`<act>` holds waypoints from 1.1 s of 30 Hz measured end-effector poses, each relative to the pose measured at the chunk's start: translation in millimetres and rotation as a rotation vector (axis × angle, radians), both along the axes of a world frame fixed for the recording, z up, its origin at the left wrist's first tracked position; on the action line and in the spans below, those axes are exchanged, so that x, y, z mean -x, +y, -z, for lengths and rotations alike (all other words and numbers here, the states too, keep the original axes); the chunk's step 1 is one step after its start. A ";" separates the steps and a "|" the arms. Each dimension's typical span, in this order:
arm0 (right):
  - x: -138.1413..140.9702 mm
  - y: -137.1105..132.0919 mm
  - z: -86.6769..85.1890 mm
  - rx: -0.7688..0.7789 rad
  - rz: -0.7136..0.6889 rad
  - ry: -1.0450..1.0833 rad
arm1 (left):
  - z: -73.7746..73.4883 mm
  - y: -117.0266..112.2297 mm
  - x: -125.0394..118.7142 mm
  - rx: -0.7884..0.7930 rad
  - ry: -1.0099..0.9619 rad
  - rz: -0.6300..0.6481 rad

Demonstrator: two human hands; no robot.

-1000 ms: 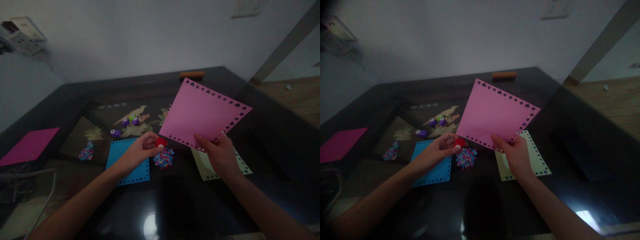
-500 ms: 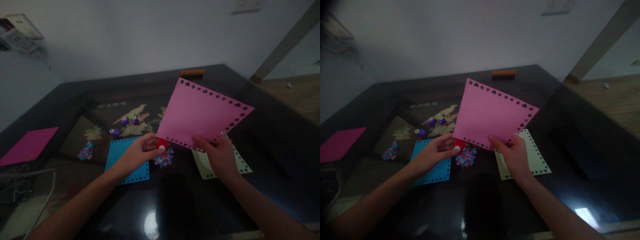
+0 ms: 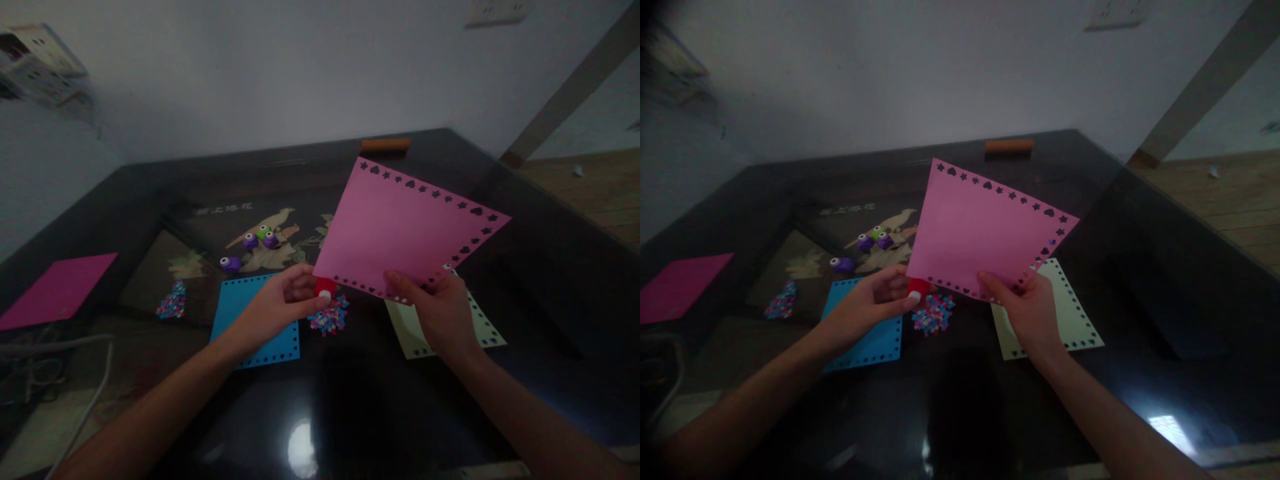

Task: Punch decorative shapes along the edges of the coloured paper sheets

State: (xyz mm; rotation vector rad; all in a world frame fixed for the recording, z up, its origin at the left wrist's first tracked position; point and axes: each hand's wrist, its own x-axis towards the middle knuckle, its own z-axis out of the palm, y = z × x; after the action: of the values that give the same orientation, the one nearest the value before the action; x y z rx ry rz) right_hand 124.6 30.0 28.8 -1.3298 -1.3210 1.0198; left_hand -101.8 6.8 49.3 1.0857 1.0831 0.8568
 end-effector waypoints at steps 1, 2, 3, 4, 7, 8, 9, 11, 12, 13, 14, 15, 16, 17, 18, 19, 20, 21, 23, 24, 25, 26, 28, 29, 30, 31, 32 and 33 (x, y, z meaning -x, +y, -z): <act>0.3 -0.3 -0.4 0.001 -0.002 -0.005 | 0.0 -0.2 0.1 0.000 -0.004 -0.005; 0.8 -0.7 -1.1 0.004 -0.003 -0.010 | -0.1 -0.3 0.1 0.000 -0.005 -0.011; 1.3 -1.2 -2.1 0.007 -0.006 -0.019 | -0.1 -0.4 0.2 -0.001 -0.003 -0.015; 1.9 -1.7 -3.3 0.007 -0.010 -0.030 | -0.1 -0.4 0.3 -0.004 0.001 -0.019; 3.1 -2.7 -6.7 -0.006 -0.021 -0.082 | 0.5 0.2 1.0 -0.014 0.017 -0.016; 3.3 -2.7 -7.5 -0.011 -0.030 -0.096 | 1.0 0.5 1.5 -0.013 0.024 -0.015; 3.5 -2.7 -8.0 -0.015 -0.041 -0.100 | 1.7 1.0 1.9 -0.014 0.031 -0.018; 3.8 -2.5 -8.3 -0.019 -0.065 -0.108 | 3.9 2.2 3.0 -0.018 0.037 -0.028; 4.1 -2.5 -8.3 -0.026 -0.073 -0.113 | 5.1 2.9 3.6 -0.023 0.041 -0.031; 4.4 -2.6 -8.2 -0.035 -0.077 -0.118 | 6.4 3.5 4.1 -0.029 0.044 -0.031; 4.8 -2.8 -8.1 -0.047 -0.078 -0.122 | 7.5 4.1 4.5 -0.034 0.045 -0.029; 5.3 -3.0 -8.1 -0.058 -0.076 -0.126 | 8.3 4.6 4.8 -0.036 0.045 -0.029; 5.7 -3.3 -8.1 -0.063 -0.074 -0.131 | 8.9 5.0 5.0 -0.032 0.044 -0.030; 6.1 -3.6 -8.1 -0.062 -0.070 -0.134 | 9.2 5.4 5.0 -0.027 0.041 -0.035; 6.4 -3.8 -8.0 -0.060 -0.065 -0.137 | 9.2 5.8 4.9 -0.019 0.037 -0.040; 6.6 -3.9 -7.7 -0.061 -0.060 -0.141 | 9.2 6.1 4.8 -0.013 0.034 -0.044; 6.6 -3.8 -7.1 -0.065 -0.057 -0.144 | 9.2 6.3 4.6 -0.009 0.034 -0.046; 6.4 -3.7 -6.2 -0.069 -0.057 -0.146 | 9.3 6.5 4.5 -0.007 0.036 -0.048; 5.7 -3.2 -3.7 -0.078 -0.065 -0.148 | 9.9 6.8 4.4 -0.008 0.034 -0.054; 5.4 -2.9 -2.5 -0.079 -0.070 -0.146 | 10.4 6.9 4.5 -0.007 0.028 -0.057; 5.0 -2.7 -1.5 -0.079 -0.075 -0.144 | 10.9 7.0 4.7 -0.007 0.025 -0.057; 4.9 -2.7 -0.8 -0.080 -0.077 -0.144 | 11.5 7.0 5.0 -0.008 0.025 -0.055; 4.9 -2.8 -0.9 -0.081 -0.074 -0.150 | 12.5 6.9 5.6 -0.017 0.041 -0.052; 5.1 -2.9 -1.4 -0.082 -0.070 -0.153 | 12.9 6.9 5.9 -0.022 0.051 -0.053; 5.4 -3.1 -2.2 -0.082 -0.068 -0.155 | 13.3 6.9 6.1 -0.025 0.058 -0.057; 5.7 -3.2 -3.0 -0.082 -0.064 -0.154 | 13.6 6.9 6.1 -0.024 0.057 -0.061; 5.9 -3.2 -3.6 -0.084 -0.061 -0.152 | 13.8 6.9 6.0 -0.020 0.047 -0.065; 6.1 -3.1 -4.0 -0.085 -0.061 -0.152 | 13.9 7.0 5.8 -0.013 0.035 -0.068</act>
State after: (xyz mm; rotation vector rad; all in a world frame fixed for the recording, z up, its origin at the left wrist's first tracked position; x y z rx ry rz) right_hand 118.5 26.9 32.8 -1.3306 -1.5102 0.9073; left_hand -107.6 13.7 35.5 1.0836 1.1506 0.9026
